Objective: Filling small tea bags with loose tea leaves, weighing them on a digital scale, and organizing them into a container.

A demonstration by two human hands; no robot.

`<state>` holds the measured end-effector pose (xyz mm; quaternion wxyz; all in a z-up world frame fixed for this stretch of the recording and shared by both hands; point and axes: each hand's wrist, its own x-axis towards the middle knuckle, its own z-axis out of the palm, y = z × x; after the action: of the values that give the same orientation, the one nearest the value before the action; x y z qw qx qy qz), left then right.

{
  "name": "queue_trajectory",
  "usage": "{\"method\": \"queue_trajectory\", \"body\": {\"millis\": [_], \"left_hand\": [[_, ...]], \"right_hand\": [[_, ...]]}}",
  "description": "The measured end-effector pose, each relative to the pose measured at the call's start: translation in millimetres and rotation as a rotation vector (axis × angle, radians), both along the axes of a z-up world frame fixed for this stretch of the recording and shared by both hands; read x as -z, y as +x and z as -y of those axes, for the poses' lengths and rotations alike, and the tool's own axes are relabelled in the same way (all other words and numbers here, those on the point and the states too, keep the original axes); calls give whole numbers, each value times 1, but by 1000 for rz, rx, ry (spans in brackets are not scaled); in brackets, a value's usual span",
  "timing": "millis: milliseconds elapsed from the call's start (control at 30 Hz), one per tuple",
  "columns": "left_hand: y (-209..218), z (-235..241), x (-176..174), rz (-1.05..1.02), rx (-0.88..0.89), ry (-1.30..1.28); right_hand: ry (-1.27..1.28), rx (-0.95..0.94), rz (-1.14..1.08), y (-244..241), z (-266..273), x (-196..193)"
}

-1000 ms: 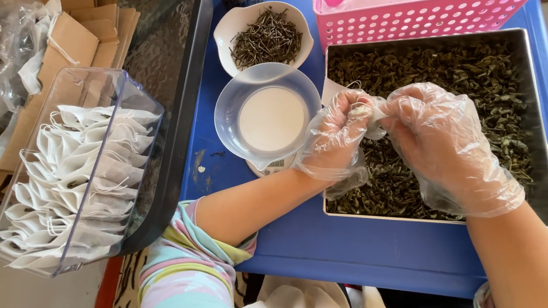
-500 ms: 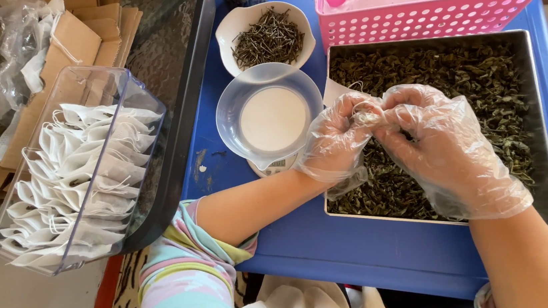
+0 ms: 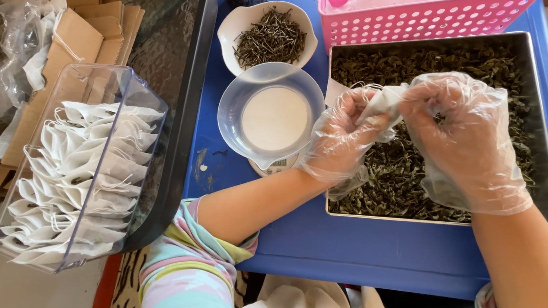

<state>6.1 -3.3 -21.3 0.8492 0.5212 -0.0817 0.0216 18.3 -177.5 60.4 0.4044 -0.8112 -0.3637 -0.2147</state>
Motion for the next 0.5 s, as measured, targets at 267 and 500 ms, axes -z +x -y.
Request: {"method": "queue_trajectory", "body": {"millis": [267, 500], "left_hand": [[-8, -2, -21, 58, 15, 4], [-8, -2, -21, -40, -65, 261]], "right_hand": [[-131, 0, -118, 4, -1, -1], [-86, 60, -50, 2, -1, 3]]}}
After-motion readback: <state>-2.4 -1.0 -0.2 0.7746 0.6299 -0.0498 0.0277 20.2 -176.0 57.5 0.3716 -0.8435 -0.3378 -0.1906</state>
